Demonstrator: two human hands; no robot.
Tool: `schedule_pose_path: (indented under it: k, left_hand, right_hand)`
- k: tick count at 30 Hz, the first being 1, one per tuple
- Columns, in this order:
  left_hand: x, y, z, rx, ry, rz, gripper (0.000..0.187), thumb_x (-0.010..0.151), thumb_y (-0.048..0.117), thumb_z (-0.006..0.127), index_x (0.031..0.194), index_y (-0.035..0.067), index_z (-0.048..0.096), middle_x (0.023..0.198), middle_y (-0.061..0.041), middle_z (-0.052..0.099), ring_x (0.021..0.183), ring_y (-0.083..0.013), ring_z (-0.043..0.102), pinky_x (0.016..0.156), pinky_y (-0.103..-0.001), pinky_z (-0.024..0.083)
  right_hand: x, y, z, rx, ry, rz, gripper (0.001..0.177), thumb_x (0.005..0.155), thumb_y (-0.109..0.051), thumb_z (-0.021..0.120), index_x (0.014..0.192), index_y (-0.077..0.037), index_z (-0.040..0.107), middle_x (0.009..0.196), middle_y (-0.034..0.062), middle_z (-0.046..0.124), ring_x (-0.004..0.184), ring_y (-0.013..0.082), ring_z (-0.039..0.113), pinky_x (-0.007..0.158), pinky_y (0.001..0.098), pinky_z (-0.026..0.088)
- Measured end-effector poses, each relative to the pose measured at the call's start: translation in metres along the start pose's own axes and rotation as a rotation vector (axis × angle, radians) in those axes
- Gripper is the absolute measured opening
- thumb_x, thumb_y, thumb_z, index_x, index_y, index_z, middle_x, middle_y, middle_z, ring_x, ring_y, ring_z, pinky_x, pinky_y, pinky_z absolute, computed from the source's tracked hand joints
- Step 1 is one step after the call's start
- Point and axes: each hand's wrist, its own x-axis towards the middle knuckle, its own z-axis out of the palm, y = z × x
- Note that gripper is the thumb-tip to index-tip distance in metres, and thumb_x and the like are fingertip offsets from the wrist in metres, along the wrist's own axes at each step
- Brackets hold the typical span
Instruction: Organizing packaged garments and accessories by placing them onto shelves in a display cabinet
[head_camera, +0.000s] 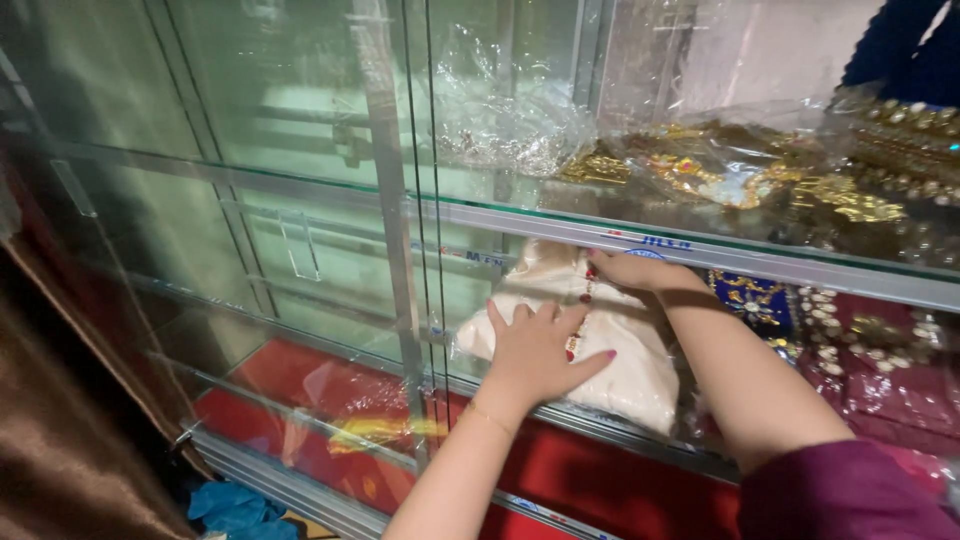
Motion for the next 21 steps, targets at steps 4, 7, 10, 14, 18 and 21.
schedule_pose_path:
  k: [4,7,10,14,18,21]
  left_hand:
    - [0.016,-0.003,-0.003,0.023,-0.027,-0.045,0.078,0.085,0.08,0.033,0.146,0.034,0.051,0.147,-0.011,0.053,0.137,-0.0429,0.043,0.112,-0.079,0.014]
    - [0.028,-0.004,-0.002,0.019,-0.147,-0.115,0.079,0.089,0.079,0.023,0.152,0.037,0.044,0.16,-0.007,0.039,0.146,-0.0391,0.032,0.112,-0.072,0.019]
    - [0.042,-0.004,0.003,0.017,-0.221,-0.158,0.087,0.087,0.083,0.02,0.158,0.036,0.036,0.167,-0.01,0.028,0.151,-0.0404,0.023,0.114,-0.071,0.019]
    - [0.054,-0.007,0.012,0.023,-0.273,-0.214,0.099,0.083,0.089,0.021,0.164,0.032,0.023,0.169,-0.012,0.022,0.154,-0.0413,0.019,0.115,-0.069,0.022]
    - [0.054,-0.009,0.013,-0.006,-0.29,-0.237,0.096,0.086,0.087,0.02,0.164,0.031,0.023,0.167,-0.011,0.027,0.153,-0.0403,0.022,0.115,-0.068,0.023]
    - [0.055,-0.003,0.006,-0.016,-0.289,-0.271,0.09,0.087,0.084,0.019,0.162,0.034,0.026,0.165,-0.009,0.03,0.152,-0.04,0.024,0.115,-0.067,0.026]
  right_hand:
    - [-0.103,-0.038,-0.014,-0.054,0.035,0.048,0.082,0.095,-0.07,0.028,0.148,-0.015,0.058,0.156,0.0173,0.05,0.149,0.0355,0.039,0.127,0.0528,0.023]
    - [-0.084,-0.011,0.013,-0.083,-0.047,-0.064,0.074,0.097,-0.06,0.024,0.157,-0.021,0.043,0.165,0.0152,0.036,0.153,0.0386,0.031,0.129,0.0538,0.019]
    - [-0.072,0.007,0.032,-0.195,0.03,-0.039,0.08,0.097,-0.074,0.021,0.165,-0.031,0.025,0.17,0.0122,0.023,0.156,0.0372,0.02,0.122,0.0662,0.01]
    - [-0.113,-0.011,0.027,-0.26,0.044,-0.038,0.061,0.105,-0.046,0.015,0.164,-0.033,0.025,0.173,0.0072,0.011,0.159,0.0356,0.011,0.121,0.0683,0.004]
    - [-0.152,-0.032,0.027,-0.193,0.065,-0.027,0.066,0.107,-0.048,0.009,0.166,-0.02,0.021,0.172,0.0156,0.011,0.158,0.0387,0.014,0.123,0.0649,0.008]
    - [-0.156,-0.028,0.035,-0.246,0.114,-0.025,0.074,0.104,-0.054,0.0,0.166,-0.02,0.021,0.171,0.0146,0.015,0.157,0.0387,0.016,0.123,0.0628,0.009]
